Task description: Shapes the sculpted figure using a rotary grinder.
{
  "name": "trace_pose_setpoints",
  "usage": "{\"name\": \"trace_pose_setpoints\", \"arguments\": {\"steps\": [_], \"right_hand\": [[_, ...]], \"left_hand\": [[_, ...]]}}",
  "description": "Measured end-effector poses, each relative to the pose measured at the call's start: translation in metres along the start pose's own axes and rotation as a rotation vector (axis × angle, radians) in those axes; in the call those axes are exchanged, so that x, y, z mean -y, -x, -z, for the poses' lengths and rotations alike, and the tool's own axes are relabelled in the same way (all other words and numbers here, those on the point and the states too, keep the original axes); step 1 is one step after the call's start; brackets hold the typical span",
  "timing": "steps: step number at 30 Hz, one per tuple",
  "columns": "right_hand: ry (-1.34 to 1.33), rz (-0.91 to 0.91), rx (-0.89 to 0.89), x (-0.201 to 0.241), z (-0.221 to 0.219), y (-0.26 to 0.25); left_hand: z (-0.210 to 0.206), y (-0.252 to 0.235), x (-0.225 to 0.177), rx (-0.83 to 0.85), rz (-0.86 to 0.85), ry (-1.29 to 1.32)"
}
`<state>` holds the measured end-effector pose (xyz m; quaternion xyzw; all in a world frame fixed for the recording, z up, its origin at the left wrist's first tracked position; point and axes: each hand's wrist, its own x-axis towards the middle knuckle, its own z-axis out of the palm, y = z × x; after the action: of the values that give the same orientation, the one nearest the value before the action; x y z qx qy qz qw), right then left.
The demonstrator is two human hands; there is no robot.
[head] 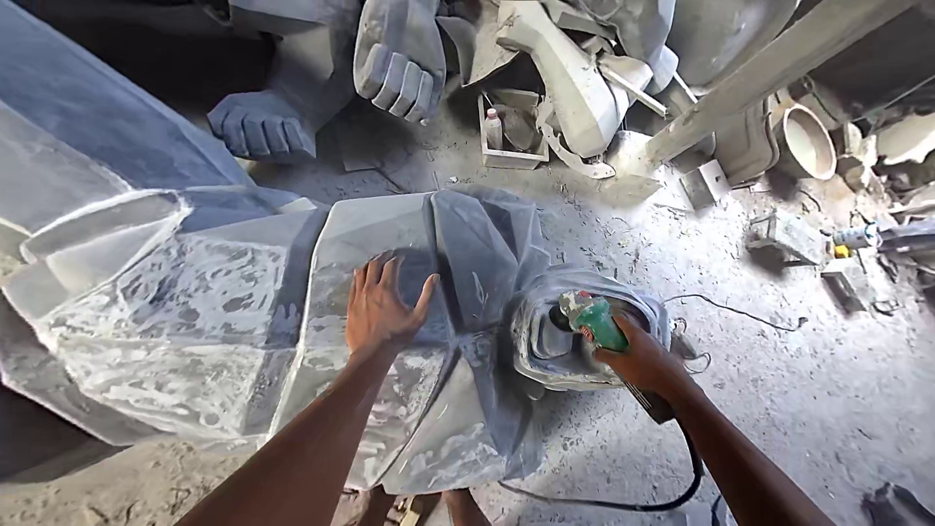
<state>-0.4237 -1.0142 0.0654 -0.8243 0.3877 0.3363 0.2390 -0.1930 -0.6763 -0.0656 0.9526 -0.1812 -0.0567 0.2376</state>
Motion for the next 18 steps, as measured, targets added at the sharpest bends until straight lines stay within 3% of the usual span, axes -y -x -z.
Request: {"name": "trace_pose_setpoints", "arguments": {"steps": [5, 18], "right_hand": [[-0.092, 0.009, 0.044, -0.023, -0.013, -0.006], [-0.084, 0.12, 0.072, -0.023, -0.024, -0.032]], "left_hand": [[0.001, 0.0, 0.0, 0.0, -0.035, -0.015], [-0.002, 0.005, 0.004, 0.003, -0.017, -0.048]]}}
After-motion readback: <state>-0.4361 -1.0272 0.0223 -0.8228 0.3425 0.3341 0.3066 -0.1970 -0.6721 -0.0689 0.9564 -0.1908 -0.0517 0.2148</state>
